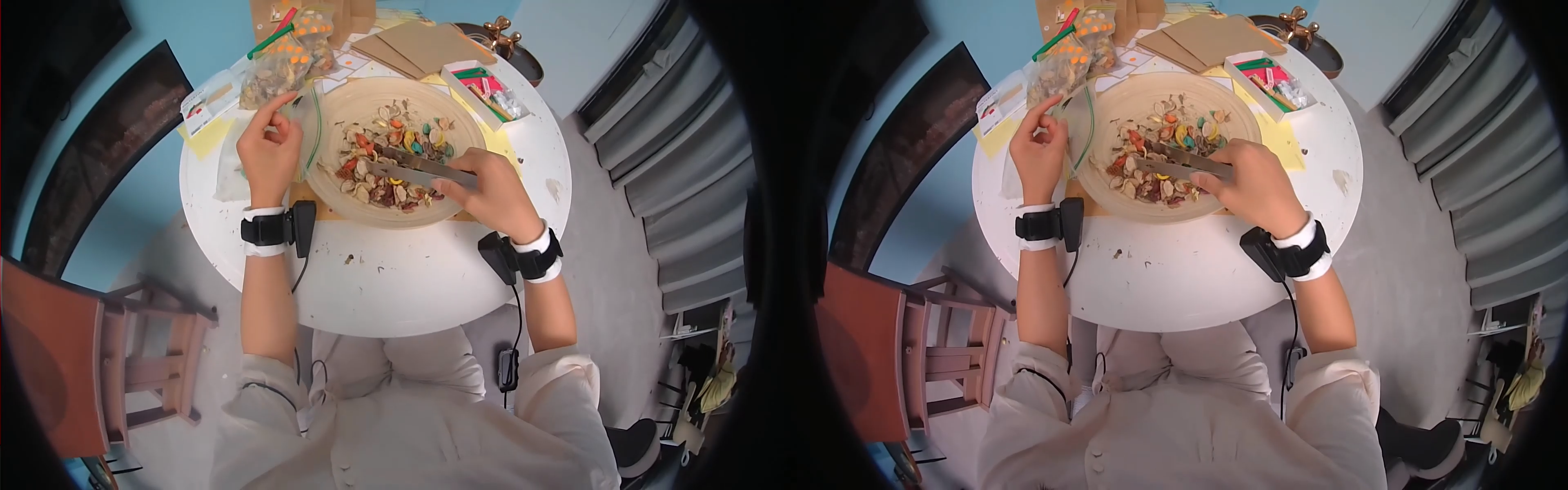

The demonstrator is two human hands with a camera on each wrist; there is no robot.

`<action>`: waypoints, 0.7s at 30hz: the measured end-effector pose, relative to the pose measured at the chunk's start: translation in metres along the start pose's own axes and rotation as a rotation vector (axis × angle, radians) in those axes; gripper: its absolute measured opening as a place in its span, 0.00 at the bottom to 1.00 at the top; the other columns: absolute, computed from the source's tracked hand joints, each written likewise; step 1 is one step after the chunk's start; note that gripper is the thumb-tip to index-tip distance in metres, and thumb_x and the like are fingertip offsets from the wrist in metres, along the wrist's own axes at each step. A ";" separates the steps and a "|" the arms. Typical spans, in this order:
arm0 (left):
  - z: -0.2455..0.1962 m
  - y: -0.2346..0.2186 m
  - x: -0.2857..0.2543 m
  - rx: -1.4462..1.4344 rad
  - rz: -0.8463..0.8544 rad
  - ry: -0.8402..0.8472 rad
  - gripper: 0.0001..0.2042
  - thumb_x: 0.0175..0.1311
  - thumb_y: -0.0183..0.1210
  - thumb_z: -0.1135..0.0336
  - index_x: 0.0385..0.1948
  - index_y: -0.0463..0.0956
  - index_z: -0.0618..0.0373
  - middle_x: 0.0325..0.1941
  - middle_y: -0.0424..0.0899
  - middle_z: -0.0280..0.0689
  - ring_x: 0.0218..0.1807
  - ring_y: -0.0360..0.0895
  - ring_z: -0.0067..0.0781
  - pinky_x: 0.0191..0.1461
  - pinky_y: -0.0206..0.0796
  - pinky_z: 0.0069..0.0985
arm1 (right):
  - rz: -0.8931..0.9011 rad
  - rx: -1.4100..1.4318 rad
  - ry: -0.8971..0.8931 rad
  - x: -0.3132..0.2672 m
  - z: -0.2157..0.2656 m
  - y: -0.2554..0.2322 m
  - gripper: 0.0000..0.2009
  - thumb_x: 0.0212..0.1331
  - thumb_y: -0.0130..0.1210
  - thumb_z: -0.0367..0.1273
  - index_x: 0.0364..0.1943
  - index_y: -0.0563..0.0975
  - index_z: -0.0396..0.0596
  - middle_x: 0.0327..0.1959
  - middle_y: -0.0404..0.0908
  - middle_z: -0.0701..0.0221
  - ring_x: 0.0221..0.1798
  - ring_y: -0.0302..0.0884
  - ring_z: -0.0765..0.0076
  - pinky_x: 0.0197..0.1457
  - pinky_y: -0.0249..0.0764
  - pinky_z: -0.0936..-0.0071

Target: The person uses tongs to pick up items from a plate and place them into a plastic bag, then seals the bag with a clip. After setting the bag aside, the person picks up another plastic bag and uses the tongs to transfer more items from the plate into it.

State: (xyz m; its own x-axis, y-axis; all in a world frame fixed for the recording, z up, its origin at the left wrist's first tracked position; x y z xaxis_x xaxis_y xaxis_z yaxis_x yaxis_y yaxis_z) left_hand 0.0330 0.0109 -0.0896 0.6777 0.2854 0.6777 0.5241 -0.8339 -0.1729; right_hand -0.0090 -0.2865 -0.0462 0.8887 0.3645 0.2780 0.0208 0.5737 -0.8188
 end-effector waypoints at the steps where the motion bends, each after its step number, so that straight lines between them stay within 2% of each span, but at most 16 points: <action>1: 0.002 0.001 0.000 -0.003 -0.001 -0.002 0.19 0.55 0.58 0.81 0.49 0.82 0.53 0.24 0.69 0.22 0.26 0.65 0.09 0.28 0.61 0.10 | 0.012 0.022 0.013 0.001 0.000 0.006 0.17 0.51 0.66 0.42 0.30 0.84 0.38 0.22 0.76 0.54 0.29 0.75 0.49 0.35 0.69 0.59; 2: 0.003 0.001 0.000 -0.007 -0.004 -0.001 0.19 0.55 0.58 0.81 0.49 0.82 0.53 0.24 0.69 0.22 0.26 0.65 0.09 0.29 0.61 0.10 | 0.021 0.044 0.025 0.003 0.002 0.010 0.17 0.51 0.66 0.42 0.29 0.84 0.38 0.21 0.75 0.54 0.28 0.74 0.49 0.35 0.69 0.59; 5: 0.003 0.002 -0.001 -0.023 -0.002 -0.042 0.18 0.55 0.59 0.81 0.48 0.82 0.53 0.24 0.69 0.21 0.26 0.65 0.09 0.28 0.61 0.10 | 0.114 0.068 0.099 0.008 0.015 0.018 0.17 0.54 0.65 0.41 0.32 0.84 0.37 0.26 0.79 0.54 0.31 0.76 0.52 0.36 0.69 0.62; 8: 0.003 0.003 -0.001 -0.020 0.001 -0.059 0.18 0.55 0.59 0.81 0.48 0.83 0.53 0.24 0.69 0.21 0.26 0.65 0.09 0.28 0.61 0.09 | 0.037 0.092 0.062 0.011 0.017 0.027 0.16 0.52 0.65 0.42 0.28 0.84 0.40 0.19 0.75 0.53 0.26 0.74 0.48 0.33 0.68 0.59; 17: 0.004 0.002 0.000 -0.042 0.001 -0.030 0.17 0.56 0.58 0.81 0.47 0.83 0.54 0.24 0.70 0.22 0.25 0.65 0.09 0.27 0.61 0.10 | 0.005 0.031 0.072 -0.001 0.023 0.034 0.14 0.49 0.66 0.38 0.29 0.85 0.39 0.24 0.77 0.53 0.32 0.75 0.46 0.38 0.70 0.57; 21: 0.004 0.003 0.000 -0.024 0.000 -0.054 0.17 0.56 0.58 0.81 0.48 0.83 0.55 0.24 0.70 0.22 0.25 0.65 0.09 0.27 0.61 0.09 | 0.006 0.113 0.162 -0.009 0.023 0.027 0.14 0.49 0.66 0.38 0.30 0.84 0.38 0.26 0.78 0.53 0.32 0.75 0.46 0.38 0.70 0.57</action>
Point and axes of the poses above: each hand's wrist, its own x-axis towards the middle knuckle, its own y-axis out of the palm, z = x × y, the point moved 2 cm from there along x, towards the middle knuckle
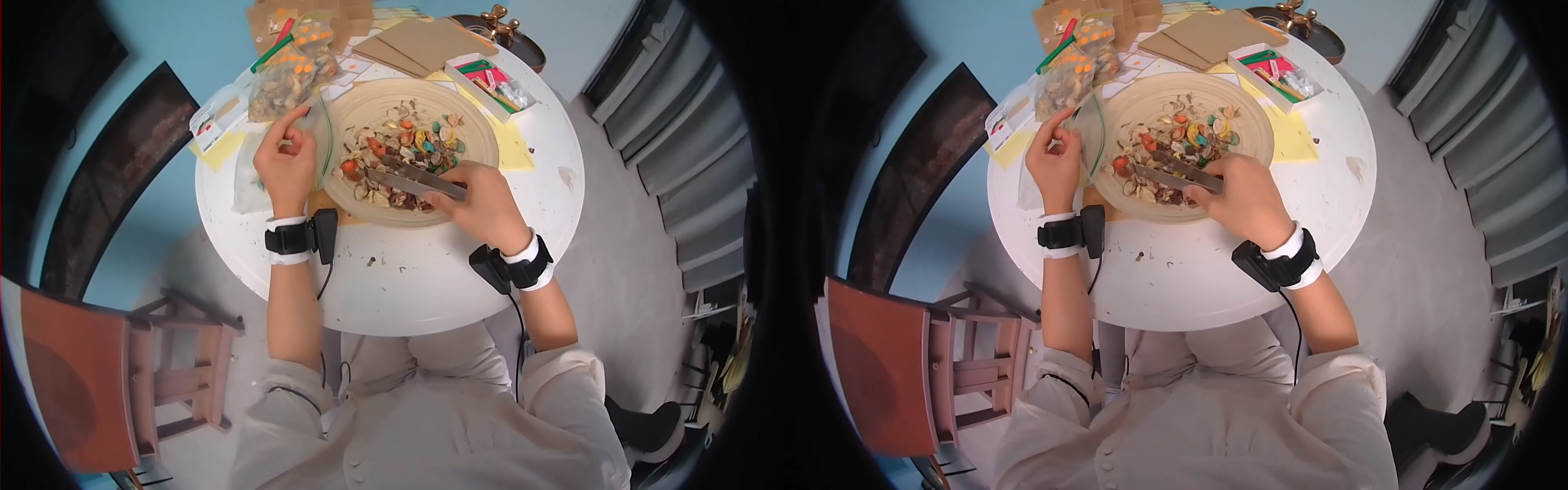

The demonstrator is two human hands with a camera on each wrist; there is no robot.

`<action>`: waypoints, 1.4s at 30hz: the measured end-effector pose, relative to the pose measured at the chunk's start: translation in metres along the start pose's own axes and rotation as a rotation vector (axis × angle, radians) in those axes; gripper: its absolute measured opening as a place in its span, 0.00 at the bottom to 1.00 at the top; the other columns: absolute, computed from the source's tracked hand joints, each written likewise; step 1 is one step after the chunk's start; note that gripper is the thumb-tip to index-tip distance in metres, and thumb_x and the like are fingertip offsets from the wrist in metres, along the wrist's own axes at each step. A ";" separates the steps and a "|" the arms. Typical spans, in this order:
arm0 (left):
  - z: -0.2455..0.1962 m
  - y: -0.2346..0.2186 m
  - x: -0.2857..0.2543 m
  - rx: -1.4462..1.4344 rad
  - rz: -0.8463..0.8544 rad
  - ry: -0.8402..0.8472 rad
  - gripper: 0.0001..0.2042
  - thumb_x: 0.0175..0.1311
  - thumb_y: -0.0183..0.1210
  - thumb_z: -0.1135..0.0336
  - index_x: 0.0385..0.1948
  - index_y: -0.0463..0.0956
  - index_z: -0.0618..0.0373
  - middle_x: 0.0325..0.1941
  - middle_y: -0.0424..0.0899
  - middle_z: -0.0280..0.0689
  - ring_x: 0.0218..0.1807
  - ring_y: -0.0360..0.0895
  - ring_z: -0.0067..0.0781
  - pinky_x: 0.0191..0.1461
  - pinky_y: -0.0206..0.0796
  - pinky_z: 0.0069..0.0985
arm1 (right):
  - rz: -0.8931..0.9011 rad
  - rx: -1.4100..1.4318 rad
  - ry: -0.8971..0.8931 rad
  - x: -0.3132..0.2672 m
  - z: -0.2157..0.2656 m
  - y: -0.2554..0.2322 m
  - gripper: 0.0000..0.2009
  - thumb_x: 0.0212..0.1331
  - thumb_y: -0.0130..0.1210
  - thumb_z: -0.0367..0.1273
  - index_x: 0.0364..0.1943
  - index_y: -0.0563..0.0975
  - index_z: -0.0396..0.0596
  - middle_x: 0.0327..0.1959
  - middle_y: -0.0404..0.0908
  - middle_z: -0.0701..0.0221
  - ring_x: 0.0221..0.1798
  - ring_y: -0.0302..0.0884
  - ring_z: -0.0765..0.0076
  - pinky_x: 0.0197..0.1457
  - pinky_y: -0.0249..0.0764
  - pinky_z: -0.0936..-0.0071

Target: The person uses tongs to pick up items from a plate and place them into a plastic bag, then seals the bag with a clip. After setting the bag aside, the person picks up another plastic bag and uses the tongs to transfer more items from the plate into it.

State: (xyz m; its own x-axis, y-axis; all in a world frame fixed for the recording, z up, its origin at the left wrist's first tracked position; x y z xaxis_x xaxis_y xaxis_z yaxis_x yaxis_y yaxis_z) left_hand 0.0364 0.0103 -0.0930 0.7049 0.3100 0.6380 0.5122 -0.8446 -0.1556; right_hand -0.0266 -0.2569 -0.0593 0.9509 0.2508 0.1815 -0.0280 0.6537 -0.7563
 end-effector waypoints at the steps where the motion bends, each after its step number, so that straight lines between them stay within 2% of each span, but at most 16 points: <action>1: -0.001 0.000 0.000 -0.003 -0.007 -0.007 0.17 0.56 0.58 0.81 0.48 0.83 0.55 0.24 0.70 0.22 0.25 0.65 0.09 0.27 0.60 0.09 | -0.005 0.001 0.019 0.000 0.003 -0.003 0.15 0.49 0.66 0.38 0.30 0.84 0.37 0.26 0.78 0.53 0.32 0.75 0.46 0.39 0.70 0.57; 8: 0.005 0.002 0.000 -0.025 -0.019 -0.059 0.18 0.56 0.59 0.80 0.50 0.82 0.56 0.24 0.70 0.22 0.25 0.65 0.08 0.27 0.60 0.09 | -0.003 -0.057 -0.019 -0.002 0.004 -0.004 0.17 0.47 0.67 0.40 0.31 0.83 0.36 0.26 0.78 0.53 0.34 0.78 0.47 0.40 0.72 0.58; 11: -0.002 -0.001 0.002 0.028 0.017 -0.059 0.18 0.54 0.59 0.79 0.47 0.82 0.53 0.21 0.72 0.26 0.23 0.67 0.14 0.27 0.63 0.15 | -0.054 -0.065 -0.047 -0.003 0.000 0.001 0.18 0.46 0.68 0.41 0.31 0.83 0.37 0.28 0.80 0.54 0.35 0.79 0.47 0.41 0.74 0.58; 14: -0.006 -0.009 -0.003 0.169 0.124 -0.004 0.20 0.53 0.61 0.78 0.50 0.80 0.53 0.26 0.76 0.30 0.25 0.72 0.20 0.30 0.66 0.20 | -0.053 -0.106 -0.030 -0.007 -0.001 0.001 0.19 0.47 0.69 0.42 0.35 0.84 0.39 0.30 0.80 0.56 0.36 0.79 0.49 0.41 0.74 0.61; 17: -0.018 -0.024 -0.008 0.346 0.237 0.104 0.22 0.53 0.62 0.78 0.53 0.79 0.53 0.32 0.78 0.31 0.29 0.74 0.21 0.33 0.69 0.21 | -0.093 -0.159 -0.039 -0.009 0.003 0.000 0.17 0.46 0.68 0.41 0.32 0.84 0.40 0.29 0.80 0.56 0.36 0.80 0.48 0.40 0.75 0.57; 20: -0.036 -0.035 -0.011 0.374 0.282 0.072 0.23 0.50 0.64 0.75 0.53 0.78 0.52 0.35 0.78 0.34 0.30 0.76 0.30 0.38 0.69 0.27 | -0.100 -0.156 -0.040 -0.010 0.002 0.001 0.16 0.46 0.67 0.41 0.32 0.85 0.41 0.31 0.80 0.58 0.36 0.80 0.49 0.39 0.76 0.58; 23: -0.042 -0.044 -0.010 0.419 0.277 0.065 0.23 0.51 0.65 0.75 0.53 0.78 0.53 0.34 0.78 0.34 0.28 0.76 0.28 0.35 0.69 0.26 | -0.116 -0.139 -0.056 -0.009 0.006 -0.003 0.15 0.46 0.68 0.40 0.31 0.85 0.42 0.32 0.80 0.61 0.36 0.80 0.50 0.39 0.75 0.59; 29: -0.047 -0.057 -0.013 0.416 0.273 -0.056 0.21 0.54 0.63 0.77 0.53 0.78 0.53 0.34 0.80 0.34 0.26 0.75 0.24 0.31 0.69 0.22 | -0.131 -0.068 -0.035 -0.002 0.003 -0.006 0.14 0.46 0.68 0.38 0.34 0.85 0.44 0.31 0.79 0.64 0.35 0.79 0.51 0.39 0.75 0.60; 32: -0.052 -0.059 -0.012 0.443 0.275 -0.087 0.21 0.53 0.62 0.79 0.52 0.79 0.53 0.34 0.80 0.34 0.28 0.75 0.23 0.32 0.70 0.21 | -0.089 -0.030 -0.057 0.004 0.008 -0.008 0.14 0.45 0.68 0.36 0.35 0.85 0.45 0.31 0.78 0.65 0.34 0.79 0.52 0.37 0.74 0.61; 35: -0.065 -0.058 -0.011 0.486 0.274 -0.078 0.22 0.51 0.61 0.81 0.51 0.79 0.54 0.34 0.80 0.35 0.30 0.76 0.24 0.32 0.70 0.21 | -0.070 -0.027 -0.082 0.010 0.012 -0.013 0.14 0.44 0.69 0.35 0.35 0.84 0.45 0.31 0.78 0.66 0.34 0.78 0.53 0.36 0.74 0.61; 38: -0.094 -0.050 -0.012 0.460 0.320 0.050 0.23 0.48 0.63 0.81 0.50 0.80 0.53 0.39 0.80 0.36 0.36 0.77 0.29 0.36 0.72 0.23 | -0.083 -0.063 -0.126 0.014 0.018 -0.016 0.13 0.43 0.69 0.34 0.33 0.83 0.46 0.30 0.76 0.69 0.36 0.78 0.57 0.36 0.74 0.63; 42: -0.130 -0.007 -0.021 0.385 0.670 0.220 0.26 0.46 0.67 0.80 0.52 0.78 0.56 0.49 0.79 0.38 0.42 0.77 0.36 0.41 0.71 0.27 | -0.085 -0.083 -0.252 0.018 0.025 -0.022 0.15 0.40 0.70 0.32 0.36 0.83 0.47 0.31 0.77 0.70 0.36 0.78 0.59 0.35 0.74 0.65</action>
Point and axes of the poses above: each hand's wrist, its own x-axis towards the middle knuckle, its own y-axis out of the palm, z = x × y, the point moved 2 cm from there along x, towards the middle knuckle
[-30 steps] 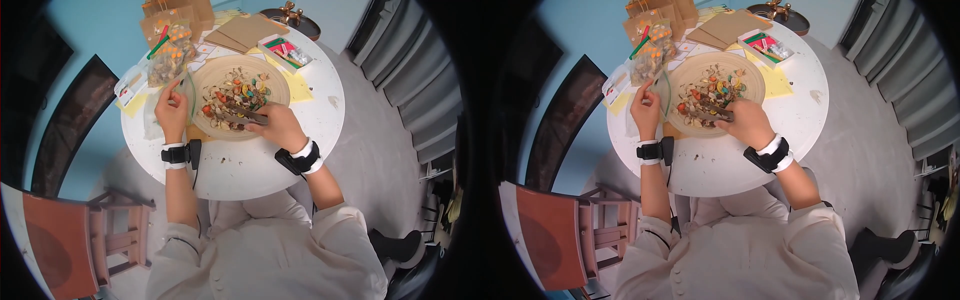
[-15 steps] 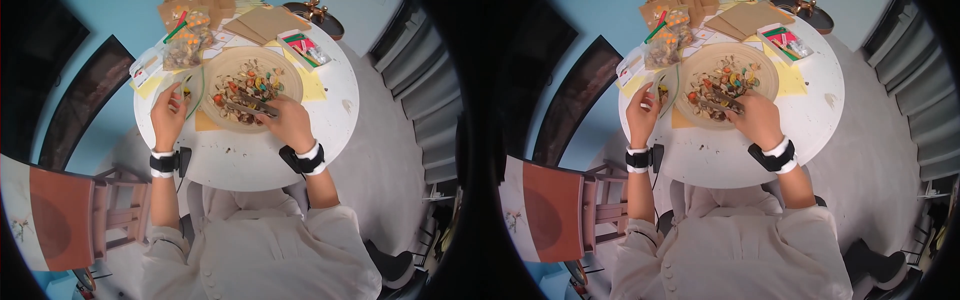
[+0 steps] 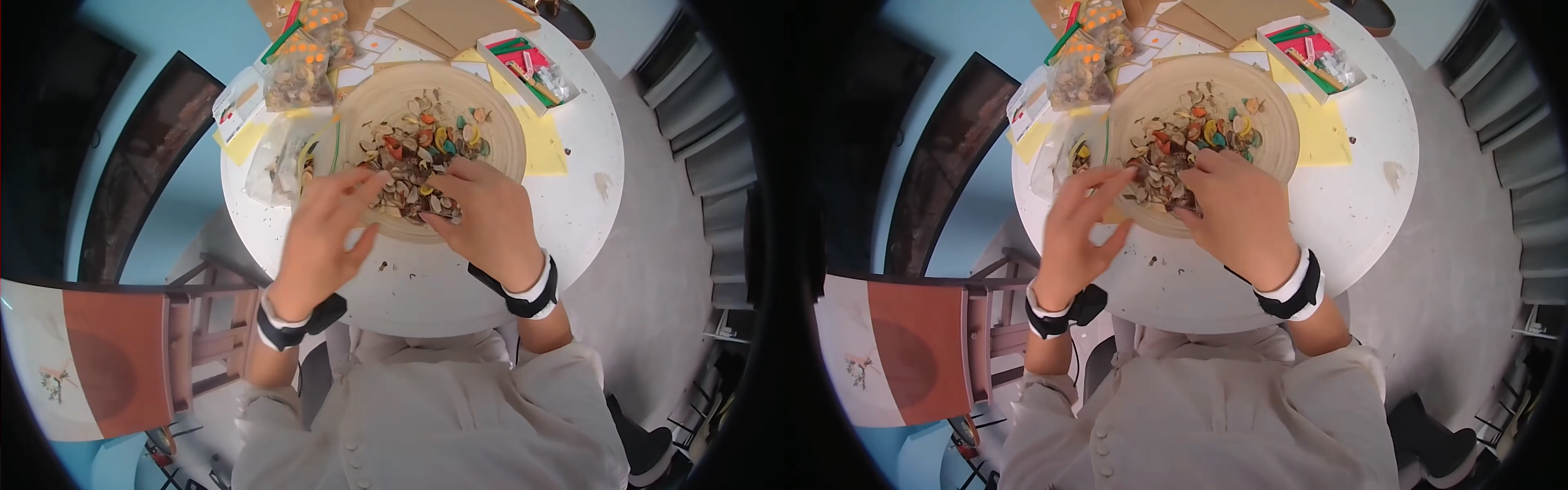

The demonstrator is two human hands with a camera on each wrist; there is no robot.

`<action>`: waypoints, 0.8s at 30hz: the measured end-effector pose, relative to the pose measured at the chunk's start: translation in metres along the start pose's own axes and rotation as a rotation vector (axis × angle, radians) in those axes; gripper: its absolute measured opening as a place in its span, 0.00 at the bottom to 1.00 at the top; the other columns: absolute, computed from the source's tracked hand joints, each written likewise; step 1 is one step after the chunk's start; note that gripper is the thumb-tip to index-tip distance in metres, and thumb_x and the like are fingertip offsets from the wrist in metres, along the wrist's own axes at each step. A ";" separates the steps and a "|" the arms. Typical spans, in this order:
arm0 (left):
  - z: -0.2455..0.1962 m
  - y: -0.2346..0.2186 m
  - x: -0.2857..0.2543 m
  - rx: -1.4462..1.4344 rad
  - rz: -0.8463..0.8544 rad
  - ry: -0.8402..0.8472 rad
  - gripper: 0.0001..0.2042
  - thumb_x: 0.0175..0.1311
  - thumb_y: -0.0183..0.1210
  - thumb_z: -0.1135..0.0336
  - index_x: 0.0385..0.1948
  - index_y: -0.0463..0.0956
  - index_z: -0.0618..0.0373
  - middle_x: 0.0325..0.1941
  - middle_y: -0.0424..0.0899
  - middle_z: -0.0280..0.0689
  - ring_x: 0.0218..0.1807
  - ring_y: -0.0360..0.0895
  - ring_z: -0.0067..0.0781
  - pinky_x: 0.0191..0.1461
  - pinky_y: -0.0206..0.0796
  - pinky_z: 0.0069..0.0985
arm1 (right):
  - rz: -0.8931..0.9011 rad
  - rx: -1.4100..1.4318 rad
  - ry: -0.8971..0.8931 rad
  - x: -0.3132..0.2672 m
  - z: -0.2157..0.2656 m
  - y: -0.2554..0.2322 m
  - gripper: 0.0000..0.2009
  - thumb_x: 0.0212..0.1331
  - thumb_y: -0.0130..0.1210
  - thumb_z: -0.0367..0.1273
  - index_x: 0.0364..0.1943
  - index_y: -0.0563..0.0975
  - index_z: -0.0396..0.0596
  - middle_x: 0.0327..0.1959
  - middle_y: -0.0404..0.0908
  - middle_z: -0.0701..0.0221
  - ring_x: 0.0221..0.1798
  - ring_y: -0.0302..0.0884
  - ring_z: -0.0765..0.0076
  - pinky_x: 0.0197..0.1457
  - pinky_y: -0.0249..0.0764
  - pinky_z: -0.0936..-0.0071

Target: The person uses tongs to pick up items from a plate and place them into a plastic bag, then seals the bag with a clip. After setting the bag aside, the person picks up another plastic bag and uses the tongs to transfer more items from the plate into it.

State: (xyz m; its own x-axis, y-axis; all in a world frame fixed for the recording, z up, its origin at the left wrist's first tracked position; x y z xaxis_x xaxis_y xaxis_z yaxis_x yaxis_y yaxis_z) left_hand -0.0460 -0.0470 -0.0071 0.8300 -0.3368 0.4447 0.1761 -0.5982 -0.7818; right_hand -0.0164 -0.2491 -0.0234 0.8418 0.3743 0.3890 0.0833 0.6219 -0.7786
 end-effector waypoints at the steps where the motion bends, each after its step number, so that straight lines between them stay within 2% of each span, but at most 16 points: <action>1: -0.007 0.008 0.009 0.014 0.052 0.028 0.26 0.46 0.67 0.79 0.52 0.78 0.56 0.49 0.79 0.38 0.43 0.76 0.38 0.42 0.71 0.30 | 0.015 -0.009 -0.023 0.002 0.002 -0.003 0.15 0.39 0.70 0.32 0.36 0.83 0.48 0.31 0.77 0.71 0.37 0.78 0.60 0.35 0.74 0.65; 5: -0.004 0.026 0.024 0.150 0.167 0.152 0.25 0.47 0.67 0.76 0.53 0.75 0.58 0.47 0.77 0.38 0.49 0.74 0.42 0.46 0.72 0.33 | 0.002 -0.023 -0.139 0.014 0.005 -0.013 0.15 0.39 0.70 0.33 0.36 0.83 0.49 0.31 0.77 0.72 0.38 0.77 0.60 0.36 0.74 0.66; 8: -0.005 0.020 0.029 0.186 0.112 0.123 0.21 0.47 0.67 0.75 0.47 0.77 0.58 0.46 0.78 0.39 0.49 0.74 0.43 0.45 0.72 0.32 | -0.018 -0.026 -0.211 0.025 0.007 -0.019 0.17 0.40 0.70 0.33 0.39 0.82 0.50 0.35 0.78 0.72 0.40 0.78 0.62 0.37 0.74 0.67; 9: -0.002 0.017 0.028 0.167 0.039 0.078 0.20 0.47 0.68 0.75 0.46 0.77 0.59 0.45 0.79 0.40 0.47 0.75 0.43 0.44 0.72 0.31 | -0.019 -0.027 -0.228 0.029 0.008 -0.022 0.18 0.41 0.70 0.34 0.40 0.82 0.49 0.36 0.79 0.72 0.41 0.78 0.63 0.38 0.75 0.68; 11: 0.013 0.006 0.021 0.132 -0.110 -0.002 0.18 0.48 0.68 0.75 0.43 0.77 0.59 0.42 0.80 0.40 0.43 0.76 0.41 0.42 0.71 0.28 | -0.114 0.198 -0.210 0.045 0.007 -0.037 0.19 0.43 0.69 0.34 0.43 0.81 0.49 0.40 0.80 0.71 0.44 0.78 0.62 0.41 0.75 0.68; 13: 0.029 -0.006 0.008 0.021 -0.366 -0.164 0.15 0.52 0.68 0.76 0.41 0.78 0.60 0.38 0.80 0.39 0.38 0.77 0.33 0.42 0.70 0.25 | -0.183 0.300 -0.260 0.066 -0.001 -0.038 0.20 0.44 0.69 0.34 0.46 0.80 0.48 0.44 0.81 0.69 0.47 0.78 0.61 0.43 0.75 0.67; 15: 0.045 -0.021 -0.010 -0.096 -0.505 -0.296 0.12 0.57 0.66 0.77 0.42 0.77 0.63 0.37 0.80 0.36 0.37 0.76 0.25 0.45 0.68 0.23 | -0.231 0.276 -0.378 0.092 -0.014 -0.020 0.21 0.45 0.68 0.34 0.48 0.80 0.47 0.48 0.81 0.67 0.50 0.78 0.59 0.47 0.75 0.64; 17: 0.045 -0.032 -0.017 -0.212 -0.674 -0.285 0.10 0.60 0.64 0.78 0.42 0.75 0.66 0.38 0.79 0.35 0.40 0.75 0.23 0.48 0.68 0.23 | -0.130 0.180 -0.575 0.115 -0.021 0.015 0.21 0.46 0.67 0.34 0.48 0.80 0.47 0.49 0.79 0.65 0.51 0.77 0.57 0.51 0.75 0.60; 19: 0.045 -0.039 -0.027 -0.306 -0.670 -0.286 0.14 0.64 0.61 0.77 0.49 0.72 0.66 0.43 0.79 0.35 0.44 0.73 0.20 0.51 0.64 0.20 | 0.176 0.022 -0.633 0.139 -0.005 0.062 0.20 0.46 0.66 0.33 0.47 0.80 0.47 0.48 0.78 0.64 0.51 0.77 0.56 0.54 0.75 0.60; 21: 0.038 -0.039 -0.031 -0.333 -0.654 -0.310 0.17 0.63 0.62 0.76 0.53 0.71 0.67 0.43 0.79 0.35 0.44 0.74 0.21 0.51 0.65 0.20 | 0.298 -0.152 -0.699 0.151 0.019 0.103 0.20 0.44 0.66 0.31 0.47 0.80 0.50 0.48 0.77 0.65 0.51 0.77 0.56 0.54 0.75 0.61; 23: 0.035 -0.034 -0.037 -0.374 -0.613 -0.318 0.19 0.63 0.62 0.76 0.55 0.70 0.68 0.43 0.80 0.36 0.44 0.76 0.23 0.50 0.67 0.21 | 0.312 -0.080 -0.688 0.161 0.029 0.136 0.14 0.48 0.61 0.31 0.41 0.83 0.44 0.43 0.82 0.61 0.51 0.79 0.51 0.52 0.76 0.58; 24: 0.032 -0.032 -0.040 -0.387 -0.595 -0.331 0.20 0.63 0.62 0.76 0.56 0.69 0.68 0.43 0.81 0.38 0.44 0.78 0.25 0.51 0.69 0.22 | 0.433 -0.084 -0.597 0.173 0.038 0.142 0.12 0.49 0.60 0.31 0.39 0.83 0.44 0.42 0.83 0.59 0.49 0.80 0.50 0.51 0.77 0.57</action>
Point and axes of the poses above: each hand's wrist, its own x-axis towards the middle knuckle, its own y-axis out of the palm, z = x × y, the point moved 2 cm from there along x, towards the middle knuckle
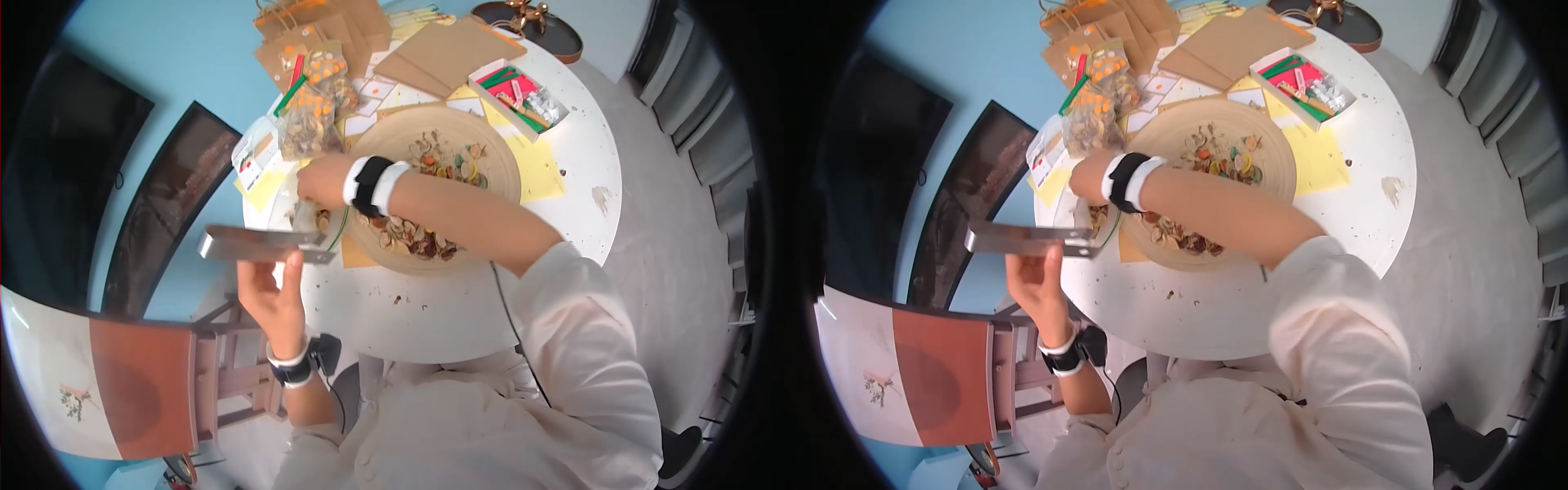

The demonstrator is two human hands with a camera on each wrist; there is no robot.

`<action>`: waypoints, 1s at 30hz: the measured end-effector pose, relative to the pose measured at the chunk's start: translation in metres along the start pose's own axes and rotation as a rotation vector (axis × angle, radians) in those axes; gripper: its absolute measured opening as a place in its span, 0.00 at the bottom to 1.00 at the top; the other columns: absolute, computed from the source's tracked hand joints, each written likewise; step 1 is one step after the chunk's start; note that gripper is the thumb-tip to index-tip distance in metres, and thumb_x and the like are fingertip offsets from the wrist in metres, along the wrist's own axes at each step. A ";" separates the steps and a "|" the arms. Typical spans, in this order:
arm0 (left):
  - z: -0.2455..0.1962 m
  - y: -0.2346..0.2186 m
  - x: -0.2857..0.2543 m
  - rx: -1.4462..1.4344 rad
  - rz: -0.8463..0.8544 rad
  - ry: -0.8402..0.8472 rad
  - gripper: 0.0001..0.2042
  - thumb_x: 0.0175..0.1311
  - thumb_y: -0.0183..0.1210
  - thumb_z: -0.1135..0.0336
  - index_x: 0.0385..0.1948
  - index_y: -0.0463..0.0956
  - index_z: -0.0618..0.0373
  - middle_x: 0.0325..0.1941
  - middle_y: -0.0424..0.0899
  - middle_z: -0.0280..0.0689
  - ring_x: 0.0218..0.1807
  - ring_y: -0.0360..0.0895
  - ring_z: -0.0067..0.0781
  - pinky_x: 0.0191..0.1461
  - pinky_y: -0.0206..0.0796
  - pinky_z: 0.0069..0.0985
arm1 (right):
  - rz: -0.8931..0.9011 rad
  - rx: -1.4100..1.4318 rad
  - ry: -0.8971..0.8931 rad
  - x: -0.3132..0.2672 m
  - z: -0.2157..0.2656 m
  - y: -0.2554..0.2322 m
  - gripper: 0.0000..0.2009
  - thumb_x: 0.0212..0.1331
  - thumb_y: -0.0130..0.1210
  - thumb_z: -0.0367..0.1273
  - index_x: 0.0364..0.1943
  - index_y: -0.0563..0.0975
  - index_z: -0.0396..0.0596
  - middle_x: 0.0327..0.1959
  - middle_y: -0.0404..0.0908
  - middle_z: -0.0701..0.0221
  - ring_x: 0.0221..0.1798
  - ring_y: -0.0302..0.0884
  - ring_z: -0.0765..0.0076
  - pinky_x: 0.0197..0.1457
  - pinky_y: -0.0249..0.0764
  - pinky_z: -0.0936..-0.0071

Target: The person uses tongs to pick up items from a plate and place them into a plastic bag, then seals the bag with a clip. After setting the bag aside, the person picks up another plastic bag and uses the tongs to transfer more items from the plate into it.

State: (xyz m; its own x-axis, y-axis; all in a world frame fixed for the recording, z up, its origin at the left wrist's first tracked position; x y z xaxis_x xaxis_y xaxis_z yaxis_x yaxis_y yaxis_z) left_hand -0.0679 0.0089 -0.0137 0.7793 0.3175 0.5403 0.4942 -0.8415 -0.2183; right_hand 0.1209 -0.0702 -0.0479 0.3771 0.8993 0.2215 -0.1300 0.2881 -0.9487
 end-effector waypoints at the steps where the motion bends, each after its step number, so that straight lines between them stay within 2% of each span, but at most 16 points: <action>1: -0.004 -0.001 -0.004 0.022 0.024 -0.002 0.18 0.63 0.62 0.76 0.54 0.70 0.68 0.42 0.81 0.39 0.43 0.79 0.27 0.51 0.70 0.24 | 0.113 0.056 0.080 0.015 0.000 0.000 0.11 0.50 0.59 0.31 0.37 0.84 0.44 0.40 0.84 0.57 0.47 0.82 0.49 0.50 0.77 0.56; 3: -0.003 -0.006 -0.009 0.008 0.051 -0.001 0.16 0.62 0.63 0.75 0.50 0.71 0.66 0.41 0.81 0.40 0.43 0.79 0.28 0.51 0.70 0.25 | -0.164 0.064 0.072 0.038 -0.012 -0.001 0.04 0.48 0.59 0.33 0.22 0.82 0.50 0.27 0.83 0.60 0.34 0.82 0.48 0.38 0.77 0.54; 4: -0.006 -0.005 -0.011 -0.067 0.002 -0.065 0.15 0.59 0.66 0.75 0.45 0.72 0.64 0.42 0.82 0.42 0.45 0.79 0.31 0.55 0.68 0.28 | -0.256 0.075 0.150 0.046 -0.016 -0.014 0.05 0.49 0.59 0.33 0.24 0.83 0.49 0.29 0.83 0.60 0.35 0.82 0.49 0.39 0.77 0.53; 7: -0.005 -0.007 -0.010 -0.088 0.014 -0.039 0.17 0.58 0.67 0.75 0.47 0.71 0.64 0.42 0.82 0.42 0.46 0.79 0.31 0.56 0.68 0.29 | -0.367 0.256 0.286 0.074 -0.048 -0.054 0.12 0.54 0.56 0.37 0.35 0.85 0.46 0.33 0.84 0.55 0.38 0.83 0.46 0.45 0.78 0.56; 10: -0.004 -0.008 -0.008 -0.107 0.015 -0.042 0.18 0.58 0.67 0.75 0.48 0.71 0.64 0.43 0.81 0.42 0.47 0.79 0.31 0.56 0.68 0.29 | -0.580 0.055 0.455 0.068 -0.073 -0.123 0.14 0.54 0.56 0.38 0.36 0.85 0.43 0.34 0.83 0.51 0.38 0.83 0.45 0.45 0.78 0.56; 12: -0.005 -0.002 -0.003 -0.133 0.017 -0.030 0.17 0.58 0.67 0.76 0.48 0.72 0.64 0.44 0.81 0.41 0.47 0.79 0.31 0.56 0.68 0.29 | -0.723 -0.004 0.351 0.062 -0.114 -0.151 0.15 0.56 0.59 0.38 0.39 0.84 0.40 0.29 0.84 0.53 0.32 0.84 0.53 0.38 0.80 0.60; 14: 0.003 0.004 -0.001 -0.165 0.042 -0.016 0.16 0.58 0.66 0.78 0.46 0.73 0.64 0.44 0.81 0.41 0.47 0.79 0.31 0.56 0.68 0.28 | -0.783 -0.256 0.347 0.004 -0.070 -0.191 0.14 0.54 0.60 0.41 0.35 0.85 0.46 0.34 0.84 0.52 0.41 0.83 0.49 0.52 0.75 0.58; 15: 0.008 0.007 0.000 -0.179 0.051 -0.013 0.15 0.58 0.66 0.78 0.46 0.73 0.65 0.44 0.81 0.41 0.47 0.78 0.31 0.56 0.68 0.28 | -0.862 -0.144 0.383 0.014 -0.104 -0.176 0.11 0.54 0.57 0.36 0.29 0.84 0.42 0.31 0.84 0.54 0.40 0.83 0.48 0.46 0.77 0.55; 16: 0.011 0.013 0.003 -0.201 0.055 -0.028 0.14 0.58 0.65 0.80 0.44 0.74 0.65 0.44 0.80 0.40 0.47 0.78 0.30 0.55 0.69 0.26 | -0.757 -0.054 0.503 -0.005 -0.098 -0.184 0.10 0.54 0.57 0.34 0.27 0.83 0.40 0.30 0.83 0.52 0.39 0.82 0.46 0.44 0.77 0.55; 18: 0.024 0.024 0.006 -0.187 0.089 -0.070 0.13 0.57 0.66 0.80 0.43 0.75 0.65 0.42 0.81 0.38 0.45 0.79 0.28 0.55 0.69 0.26 | -0.751 -0.088 0.390 -0.037 -0.130 -0.168 0.10 0.51 0.60 0.34 0.31 0.83 0.40 0.29 0.82 0.50 0.37 0.81 0.43 0.42 0.76 0.54; 19: 0.029 0.029 0.009 -0.168 0.129 -0.082 0.13 0.57 0.66 0.79 0.43 0.75 0.66 0.41 0.82 0.37 0.45 0.79 0.27 0.55 0.69 0.25 | -0.617 -0.064 0.537 -0.059 -0.120 -0.170 0.11 0.50 0.62 0.34 0.31 0.84 0.40 0.29 0.83 0.51 0.35 0.81 0.44 0.42 0.76 0.55; 20: 0.033 0.035 0.010 -0.164 0.138 -0.073 0.13 0.57 0.66 0.79 0.43 0.76 0.66 0.40 0.83 0.37 0.44 0.80 0.27 0.54 0.70 0.25 | -0.607 -0.065 0.449 -0.074 -0.138 -0.156 0.12 0.50 0.63 0.34 0.35 0.84 0.41 0.26 0.83 0.55 0.34 0.81 0.45 0.42 0.76 0.55; 21: 0.034 0.038 0.010 -0.148 0.168 -0.066 0.13 0.57 0.67 0.79 0.42 0.76 0.66 0.40 0.84 0.38 0.43 0.80 0.27 0.54 0.70 0.25 | -0.554 0.154 0.508 -0.107 -0.159 -0.137 0.17 0.58 0.62 0.38 0.44 0.83 0.38 0.23 0.83 0.61 0.26 0.84 0.66 0.32 0.79 0.69; 23: 0.036 0.041 0.012 -0.106 0.230 -0.039 0.12 0.57 0.67 0.78 0.41 0.77 0.66 0.40 0.84 0.38 0.42 0.80 0.27 0.53 0.71 0.26 | -0.582 0.170 0.529 -0.139 -0.175 -0.120 0.18 0.59 0.64 0.38 0.48 0.82 0.39 0.21 0.81 0.70 0.24 0.81 0.78 0.28 0.75 0.78; 29: 0.052 0.041 0.016 0.064 0.342 -0.024 0.11 0.53 0.71 0.76 0.36 0.80 0.63 0.36 0.86 0.36 0.39 0.82 0.25 0.47 0.73 0.25 | -0.680 0.122 0.594 -0.189 -0.120 -0.130 0.18 0.61 0.63 0.40 0.47 0.82 0.39 0.22 0.80 0.72 0.21 0.76 0.81 0.25 0.70 0.80; 30: 0.054 0.042 0.015 0.081 0.359 -0.007 0.11 0.52 0.71 0.75 0.35 0.80 0.62 0.35 0.86 0.36 0.39 0.82 0.25 0.46 0.73 0.25 | -0.755 0.180 0.604 -0.193 -0.111 -0.126 0.18 0.56 0.67 0.44 0.41 0.85 0.45 0.16 0.74 0.73 0.21 0.71 0.78 0.27 0.67 0.79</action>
State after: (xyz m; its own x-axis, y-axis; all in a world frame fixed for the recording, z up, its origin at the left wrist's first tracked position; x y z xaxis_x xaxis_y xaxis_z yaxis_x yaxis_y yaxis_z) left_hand -0.0147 0.0022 -0.0583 0.9112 0.0115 0.4118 0.2174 -0.8625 -0.4570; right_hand 0.1661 -0.3169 0.0041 0.8172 0.1531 0.5556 0.2194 0.8089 -0.5455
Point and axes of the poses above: each hand's wrist, its own x-axis towards the middle knuckle, its own y-axis out of the palm, z = x × y, the point moved 2 cm from there along x, towards the middle knuckle
